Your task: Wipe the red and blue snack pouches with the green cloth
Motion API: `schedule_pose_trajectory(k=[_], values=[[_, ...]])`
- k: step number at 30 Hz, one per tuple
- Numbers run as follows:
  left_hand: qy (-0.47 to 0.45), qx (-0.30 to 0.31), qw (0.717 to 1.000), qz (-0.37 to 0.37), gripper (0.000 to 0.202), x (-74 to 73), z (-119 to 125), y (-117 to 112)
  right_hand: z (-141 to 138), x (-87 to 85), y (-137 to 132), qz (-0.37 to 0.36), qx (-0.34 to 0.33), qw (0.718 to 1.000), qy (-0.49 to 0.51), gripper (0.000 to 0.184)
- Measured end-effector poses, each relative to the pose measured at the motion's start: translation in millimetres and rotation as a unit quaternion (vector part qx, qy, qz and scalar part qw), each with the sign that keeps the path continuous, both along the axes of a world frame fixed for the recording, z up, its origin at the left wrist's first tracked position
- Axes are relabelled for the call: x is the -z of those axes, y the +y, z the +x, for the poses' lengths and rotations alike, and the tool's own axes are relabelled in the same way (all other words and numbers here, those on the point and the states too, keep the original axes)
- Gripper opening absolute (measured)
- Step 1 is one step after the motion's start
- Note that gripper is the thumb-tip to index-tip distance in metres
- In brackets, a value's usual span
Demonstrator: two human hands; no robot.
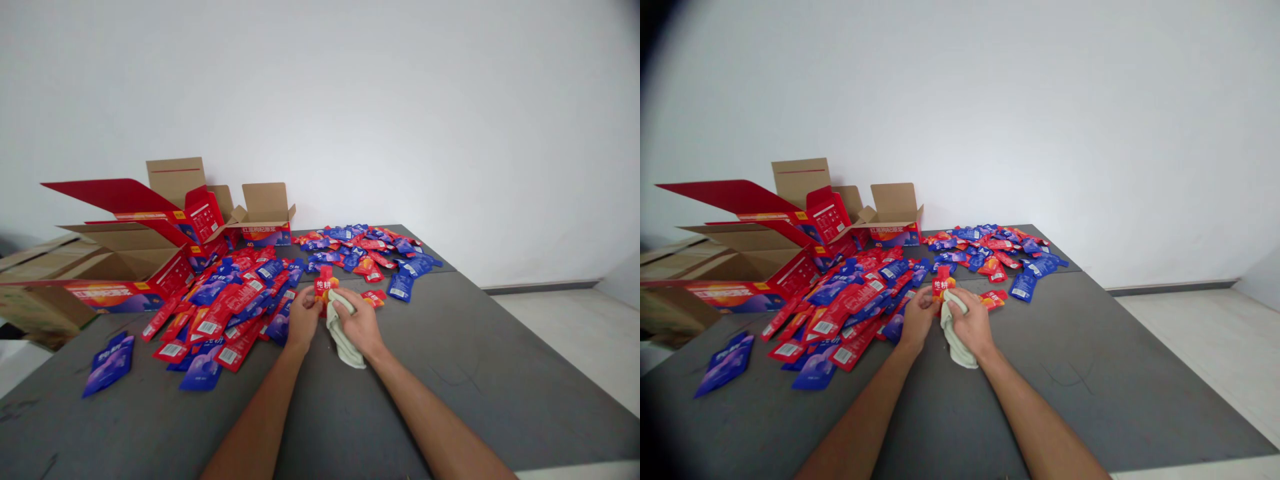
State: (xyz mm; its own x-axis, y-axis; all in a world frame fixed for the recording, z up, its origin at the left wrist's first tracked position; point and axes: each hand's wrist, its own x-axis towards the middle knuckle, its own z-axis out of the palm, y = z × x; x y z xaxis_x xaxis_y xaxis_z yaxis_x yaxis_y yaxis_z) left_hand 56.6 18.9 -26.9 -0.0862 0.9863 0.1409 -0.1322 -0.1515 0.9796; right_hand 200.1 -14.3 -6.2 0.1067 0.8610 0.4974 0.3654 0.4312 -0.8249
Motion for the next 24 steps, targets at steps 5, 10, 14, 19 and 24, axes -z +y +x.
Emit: schedule_pose_trajectory(k=[5,10,14,19,24], values=[[0.051,-0.057,0.997,0.033,0.042,1.8,2.3,0.6,-2.9,-13.7,-6.9,-0.041,-0.044,0.997,0.038,0.027],[0.068,-0.110,0.992,-0.004,0.043,2.0,-1.2,-0.6,-1.1,-14.4,-5.3,-0.070,-0.069,0.992,0.073,0.027],[0.100,-0.085,0.991,0.041,0.020,-0.6,-3.7,-1.0,0.4,-12.3,-4.3,-0.089,-0.084,0.989,0.078,0.028],[-0.018,0.020,1.000,0.015,0.028,-4.3,5.7,-3.7,-2.8,-11.1,-5.2,-0.069,-0.100,0.991,0.063,0.026],[-0.258,0.103,0.959,-0.049,0.038,-5.6,14.3,-3.8,-6.5,-6.0,-6.9,0.000,-0.082,0.996,-0.042,0.023]])
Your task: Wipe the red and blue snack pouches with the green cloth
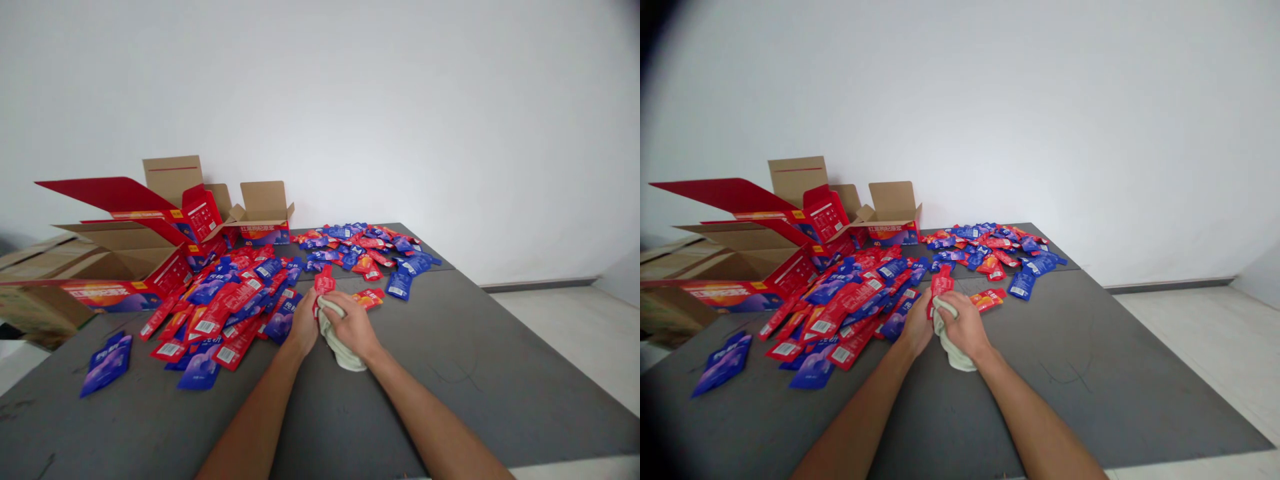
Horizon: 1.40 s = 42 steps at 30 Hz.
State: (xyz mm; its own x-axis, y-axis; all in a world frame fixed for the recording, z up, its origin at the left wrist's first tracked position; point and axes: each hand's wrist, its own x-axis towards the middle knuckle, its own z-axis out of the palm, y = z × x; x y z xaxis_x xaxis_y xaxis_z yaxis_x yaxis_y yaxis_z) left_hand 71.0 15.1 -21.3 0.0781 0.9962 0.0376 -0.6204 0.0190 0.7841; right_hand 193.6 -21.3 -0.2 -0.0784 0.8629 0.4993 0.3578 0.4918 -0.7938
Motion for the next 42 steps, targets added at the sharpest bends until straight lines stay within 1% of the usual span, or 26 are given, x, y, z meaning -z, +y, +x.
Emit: schedule_pose_trajectory(k=[3,4,6,8,11,14,16,18,22,25,27,29,30,31,32,35,36,38,40,42], values=[[-0.057,0.013,0.998,0.008,0.042,-0.5,-2.7,2.0,-4.1,2.4,-3.8,0.039,-0.028,0.997,-0.063,0.023],[-0.061,0.022,0.998,0.007,0.042,-0.6,-4.2,2.1,-5.2,3.3,-4.6,0.040,-0.030,0.996,-0.075,0.023],[-0.048,0.051,0.998,0.000,0.038,-1.2,-6.8,0.8,-5.8,5.2,-3.9,0.039,-0.012,0.995,-0.087,0.022],[-0.021,0.089,0.996,-0.010,0.035,-2.3,-7.8,-2.6,-2.3,6.2,-0.5,0.046,0.031,0.995,-0.086,0.023],[0.006,0.135,0.990,-0.026,0.037,-5.1,-5.1,-9.4,10.4,4.2,7.0,0.064,0.122,0.988,-0.064,0.027],[0.024,0.155,0.987,-0.026,0.041,-7.6,-0.1,-14.6,24.7,-0.3,12.6,0.067,0.187,0.979,-0.044,0.029],[0.032,0.154,0.987,-0.023,0.042,-8.7,2.3,-16.2,29.1,-2.1,13.5,0.064,0.200,0.977,-0.044,0.029],[0.029,0.146,0.989,-0.017,0.044,-9.9,2.9,-16.4,27.0,-2.0,12.1,0.065,0.182,0.980,-0.054,0.029],[0.017,0.121,0.992,0.002,0.048,-14.1,-0.6,-14.4,9.7,1.8,5.0,0.068,0.074,0.991,-0.085,0.025],[0.025,0.094,0.995,0.022,0.052,-16.8,-4.1,-11.8,0.1,4.2,1.1,0.059,0.025,0.993,-0.100,0.024],[0.060,0.061,0.996,0.039,0.053,-17.4,-6.1,-9.4,-0.1,4.7,0.8,0.046,0.018,0.992,-0.113,0.025],[0.147,0.009,0.987,0.068,0.050,-16.8,-8.5,-6.6,4.4,5.0,2.5,0.024,0.033,0.990,-0.137,0.026],[0.210,-0.024,0.973,0.087,0.049,-16.2,-10.0,-5.1,7.8,5.0,3.8,0.010,0.054,0.987,-0.152,0.027],[0.281,-0.058,0.951,0.112,0.048,-15.3,-11.8,-3.6,11.8,5.2,5.4,-0.007,0.081,0.982,-0.170,0.028],[0.353,-0.090,0.921,0.140,0.048,-14.3,-13.8,-2.2,16.0,5.3,7.0,-0.025,0.110,0.975,-0.191,0.030],[0.527,-0.163,0.808,0.208,0.048,-9.4,-21.0,1.5,29.0,6.5,11.3,-0.083,0.195,0.945,-0.249,0.040],[0.568,-0.178,0.774,0.214,0.047,-7.2,-23.6,2.7,32.9,7.3,12.4,-0.099,0.220,0.934,-0.264,0.043],[0.628,-0.200,0.725,0.200,0.044,-1.9,-28.8,5.0,39.6,9.6,13.8,-0.127,0.254,0.913,-0.293,0.042],[0.671,-0.217,0.687,0.175,0.038,4.2,-33.9,7.2,44.4,12.9,14.7,-0.148,0.261,0.899,-0.319,0.032],[0.706,-0.232,0.651,0.155,0.034,10.2,-38.6,8.5,47.4,16.4,15.8,-0.159,0.249,0.894,-0.337,0.025]])
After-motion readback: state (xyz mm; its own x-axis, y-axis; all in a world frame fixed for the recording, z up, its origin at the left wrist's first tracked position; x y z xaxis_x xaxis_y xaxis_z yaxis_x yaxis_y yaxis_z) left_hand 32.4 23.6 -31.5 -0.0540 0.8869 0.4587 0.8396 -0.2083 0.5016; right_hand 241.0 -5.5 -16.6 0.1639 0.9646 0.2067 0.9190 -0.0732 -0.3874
